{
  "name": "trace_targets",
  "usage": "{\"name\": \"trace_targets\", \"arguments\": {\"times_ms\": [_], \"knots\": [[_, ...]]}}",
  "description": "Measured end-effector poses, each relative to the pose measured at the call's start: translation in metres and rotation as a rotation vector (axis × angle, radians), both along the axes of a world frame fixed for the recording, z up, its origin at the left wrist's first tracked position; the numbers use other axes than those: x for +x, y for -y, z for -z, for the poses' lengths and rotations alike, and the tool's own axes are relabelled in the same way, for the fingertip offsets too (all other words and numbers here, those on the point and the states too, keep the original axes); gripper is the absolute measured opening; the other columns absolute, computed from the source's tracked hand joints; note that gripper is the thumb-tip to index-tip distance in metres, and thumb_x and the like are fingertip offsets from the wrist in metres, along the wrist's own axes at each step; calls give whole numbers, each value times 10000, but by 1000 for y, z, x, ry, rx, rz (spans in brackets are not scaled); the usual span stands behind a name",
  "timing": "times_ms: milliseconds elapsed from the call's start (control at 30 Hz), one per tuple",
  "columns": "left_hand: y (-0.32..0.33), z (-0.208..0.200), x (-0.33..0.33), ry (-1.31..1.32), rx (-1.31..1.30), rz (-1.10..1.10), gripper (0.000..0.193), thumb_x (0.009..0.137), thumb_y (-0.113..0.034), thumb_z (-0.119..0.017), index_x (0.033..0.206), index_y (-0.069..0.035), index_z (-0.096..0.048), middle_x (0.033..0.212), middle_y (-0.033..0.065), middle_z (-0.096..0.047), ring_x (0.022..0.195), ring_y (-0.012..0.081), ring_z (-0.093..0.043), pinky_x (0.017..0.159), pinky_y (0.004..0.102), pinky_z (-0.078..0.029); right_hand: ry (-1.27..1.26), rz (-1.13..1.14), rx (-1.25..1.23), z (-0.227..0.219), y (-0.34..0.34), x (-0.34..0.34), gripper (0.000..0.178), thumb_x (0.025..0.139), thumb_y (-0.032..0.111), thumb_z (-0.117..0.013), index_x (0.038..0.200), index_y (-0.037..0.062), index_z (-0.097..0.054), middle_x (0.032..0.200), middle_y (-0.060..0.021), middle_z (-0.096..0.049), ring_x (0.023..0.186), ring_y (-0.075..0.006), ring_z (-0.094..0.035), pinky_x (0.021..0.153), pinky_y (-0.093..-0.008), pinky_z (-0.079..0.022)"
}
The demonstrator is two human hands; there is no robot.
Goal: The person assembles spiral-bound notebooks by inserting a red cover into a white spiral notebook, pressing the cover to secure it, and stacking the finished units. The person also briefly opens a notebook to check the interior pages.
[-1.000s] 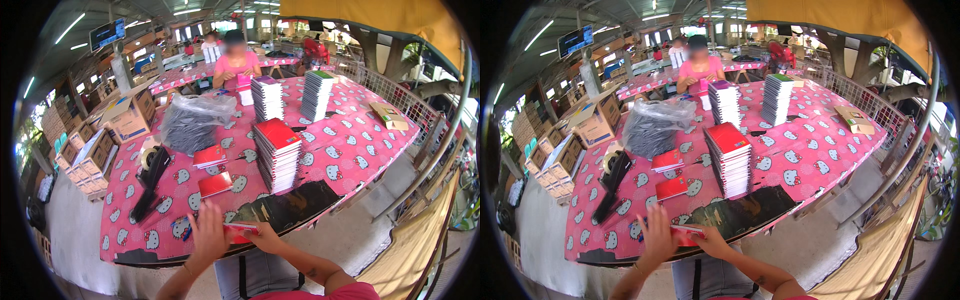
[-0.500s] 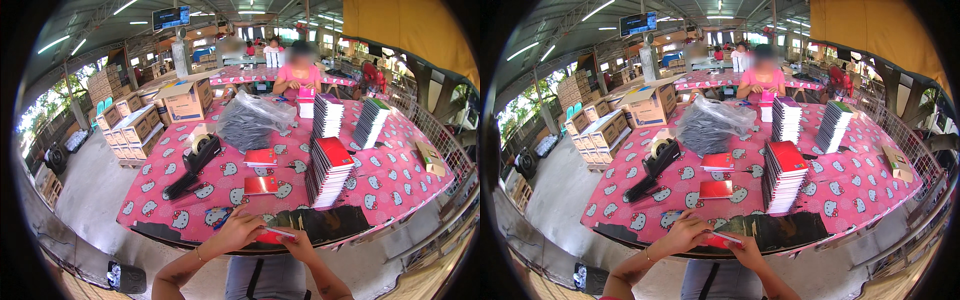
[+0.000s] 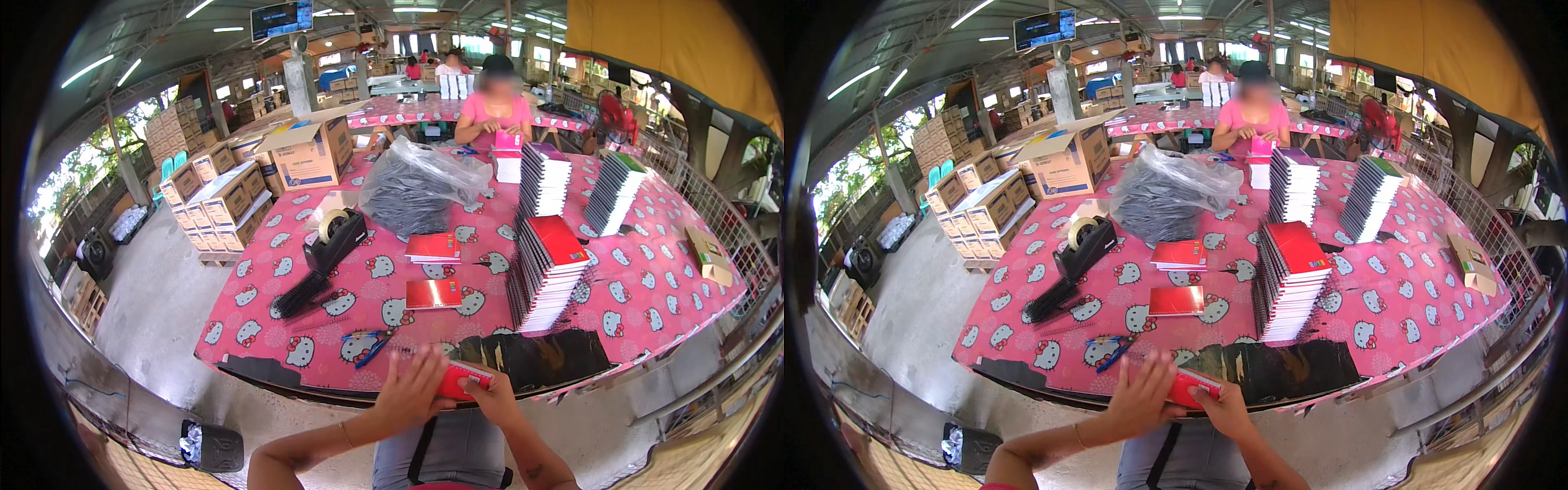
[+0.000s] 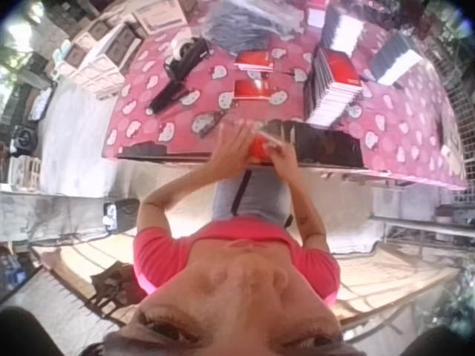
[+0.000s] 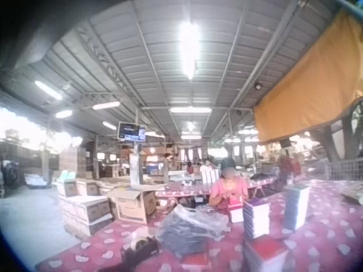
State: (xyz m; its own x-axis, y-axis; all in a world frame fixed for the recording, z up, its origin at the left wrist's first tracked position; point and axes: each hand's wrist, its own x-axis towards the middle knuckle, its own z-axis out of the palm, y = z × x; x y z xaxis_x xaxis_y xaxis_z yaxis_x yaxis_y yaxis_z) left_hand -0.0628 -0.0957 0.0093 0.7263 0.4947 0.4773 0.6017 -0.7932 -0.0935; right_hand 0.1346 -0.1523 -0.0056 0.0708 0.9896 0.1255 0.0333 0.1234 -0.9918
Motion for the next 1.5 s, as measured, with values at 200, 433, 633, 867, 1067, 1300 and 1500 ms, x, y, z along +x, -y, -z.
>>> {"name": "trace_targets", "arguments": {"times_ms": [200,433,633,867,1067,1300,1500], "knots": [[-15,-15,5,-2,11,-112,824,925,-633,-496,1452,-2,-439,1512,213,-416,1426,365,-361,1089,672,-256,9,-9,0,2,-2,-13,325,965,83,-644,1268,-34,-636,1111,-68,-715,961,-79,-614,871,-256,-513],[-22,-14,14,80,46,-120,850,918,-644,-500,1452,15,-435,1512,241,-401,1428,395,-349,1110,674,-233,43,-40,15,-2,1,-5,315,969,71,-634,1273,-11,-644,1101,-53,-722,948,-76,-615,870,-254,-509],[-15,18,22,41,-29,27,886,926,-667,-446,1450,46,-412,1519,261,-385,1432,441,-324,1129,679,-182,-3,-15,-6,8,-6,3,321,965,37,-622,1283,0,-644,1109,-66,-725,985,-72,-609,886,-253,-502],[1,72,21,41,-102,142,880,950,-665,-384,1445,62,-408,1512,275,-390,1447,436,-311,1136,679,-167,29,-18,8,40,-30,13,314,948,5,-627,1261,-18,-643,1116,-63,-713,1002,-95,-620,904,-272,-507],[-2,63,26,-4,-160,119,879,947,-662,-395,1451,58,-404,1527,271,-369,1450,419,-317,1140,668,-154,20,-39,-48,50,-31,14,319,946,31,-640,1262,-11,-643,1057,-56,-725,964,-79,-617,875,-264,-514],[-17,52,38,54,-140,85,807,956,-608,-448,1502,-18,-381,1561,174,-368,1445,336,-343,1150,623,-174,17,-30,-44,56,-35,16,333,946,73,-652,1271,2,-640,950,-68,-741,877,-62,-612,794,-268,-526],[-19,40,42,118,-183,114,724,998,-540,-419,1478,3,-419,1530,187,-413,1438,368,-356,1147,667,-109,83,4,-34,68,-37,17,276,938,101,-667,1196,4,-664,836,-104,-710,781,-56,-575,704,-279,-511]]}}
